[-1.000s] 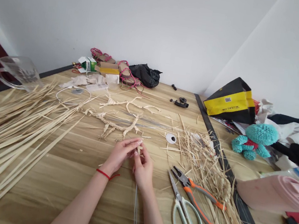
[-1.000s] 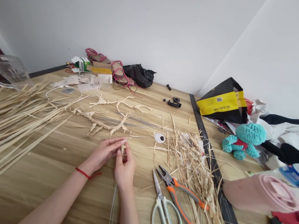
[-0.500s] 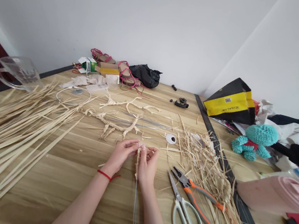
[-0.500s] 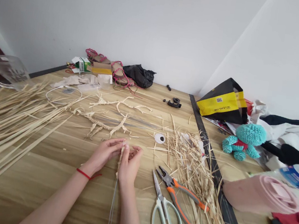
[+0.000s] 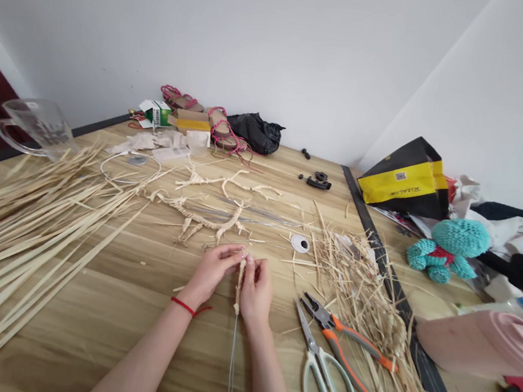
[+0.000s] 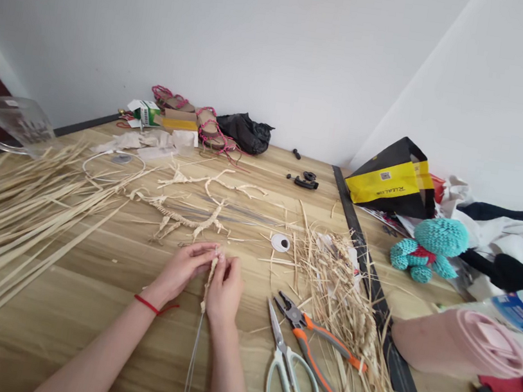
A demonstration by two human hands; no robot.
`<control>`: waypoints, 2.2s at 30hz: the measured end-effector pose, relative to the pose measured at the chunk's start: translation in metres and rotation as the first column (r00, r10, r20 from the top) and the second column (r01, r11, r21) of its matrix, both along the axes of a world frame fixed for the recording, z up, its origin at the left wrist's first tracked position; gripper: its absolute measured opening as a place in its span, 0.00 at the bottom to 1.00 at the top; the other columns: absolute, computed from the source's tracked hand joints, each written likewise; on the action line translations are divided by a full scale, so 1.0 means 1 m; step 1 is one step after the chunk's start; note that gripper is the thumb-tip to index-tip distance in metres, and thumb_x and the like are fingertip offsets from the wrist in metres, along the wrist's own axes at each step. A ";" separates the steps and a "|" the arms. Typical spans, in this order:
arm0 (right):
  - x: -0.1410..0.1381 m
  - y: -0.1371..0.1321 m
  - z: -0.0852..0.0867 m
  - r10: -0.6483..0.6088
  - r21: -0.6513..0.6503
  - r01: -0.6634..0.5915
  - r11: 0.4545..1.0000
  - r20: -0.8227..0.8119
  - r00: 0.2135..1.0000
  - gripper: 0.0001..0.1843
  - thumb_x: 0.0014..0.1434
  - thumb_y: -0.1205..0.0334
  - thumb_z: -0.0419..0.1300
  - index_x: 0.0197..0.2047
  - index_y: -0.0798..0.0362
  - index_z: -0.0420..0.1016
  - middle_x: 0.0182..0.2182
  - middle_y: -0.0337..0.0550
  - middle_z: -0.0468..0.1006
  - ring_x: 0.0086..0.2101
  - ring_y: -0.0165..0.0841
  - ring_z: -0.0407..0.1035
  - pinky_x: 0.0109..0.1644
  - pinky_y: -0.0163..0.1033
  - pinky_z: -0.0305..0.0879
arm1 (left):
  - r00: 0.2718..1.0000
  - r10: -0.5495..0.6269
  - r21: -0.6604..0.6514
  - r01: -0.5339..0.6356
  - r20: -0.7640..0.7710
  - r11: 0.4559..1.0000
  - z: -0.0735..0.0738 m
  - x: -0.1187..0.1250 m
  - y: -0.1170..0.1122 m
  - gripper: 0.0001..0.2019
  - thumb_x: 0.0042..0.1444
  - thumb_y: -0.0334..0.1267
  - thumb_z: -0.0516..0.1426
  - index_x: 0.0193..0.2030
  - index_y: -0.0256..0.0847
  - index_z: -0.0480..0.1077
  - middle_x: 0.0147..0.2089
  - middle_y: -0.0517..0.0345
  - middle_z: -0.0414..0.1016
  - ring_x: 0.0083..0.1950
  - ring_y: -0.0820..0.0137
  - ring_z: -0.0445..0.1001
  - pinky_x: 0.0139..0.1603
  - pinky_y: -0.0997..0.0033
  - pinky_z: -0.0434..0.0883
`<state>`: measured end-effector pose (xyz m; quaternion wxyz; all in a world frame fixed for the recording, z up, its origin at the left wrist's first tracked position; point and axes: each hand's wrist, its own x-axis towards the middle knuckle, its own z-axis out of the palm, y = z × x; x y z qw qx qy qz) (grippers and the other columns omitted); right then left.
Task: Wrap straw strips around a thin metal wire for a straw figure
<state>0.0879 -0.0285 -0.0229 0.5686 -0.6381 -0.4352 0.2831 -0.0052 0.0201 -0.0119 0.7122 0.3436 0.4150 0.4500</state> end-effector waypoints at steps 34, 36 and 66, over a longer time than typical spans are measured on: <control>0.009 -0.007 0.004 0.170 -0.081 -0.236 0.968 -0.482 0.860 0.23 0.55 0.40 0.52 0.26 0.53 0.64 0.11 0.33 0.67 0.10 0.26 0.58 0.13 0.30 0.52 | 0.999 -0.008 0.015 0.007 0.053 1.000 0.003 -0.003 0.002 0.12 0.41 0.37 0.65 0.32 0.34 0.73 0.28 0.58 0.73 0.29 0.74 0.71 0.32 0.74 0.69; 0.008 -0.006 0.004 0.208 -0.076 -0.272 0.959 -0.460 0.863 0.22 0.53 0.42 0.55 0.24 0.53 0.63 0.11 0.32 0.66 0.11 0.25 0.58 0.13 0.30 0.51 | 0.999 0.009 0.013 -0.009 0.037 1.000 0.002 -0.002 0.001 0.12 0.41 0.36 0.65 0.32 0.34 0.73 0.28 0.57 0.74 0.30 0.74 0.71 0.33 0.74 0.68; 0.005 0.000 0.005 0.279 0.013 -0.329 0.944 -0.560 0.780 0.19 0.51 0.44 0.58 0.24 0.53 0.66 0.09 0.28 0.60 0.10 0.23 0.48 0.13 0.30 0.42 | 0.981 -0.145 0.153 0.165 -0.129 0.974 0.004 0.003 -0.004 0.16 0.46 0.49 0.61 0.27 0.35 0.73 0.20 0.61 0.68 0.22 0.76 0.63 0.22 0.77 0.59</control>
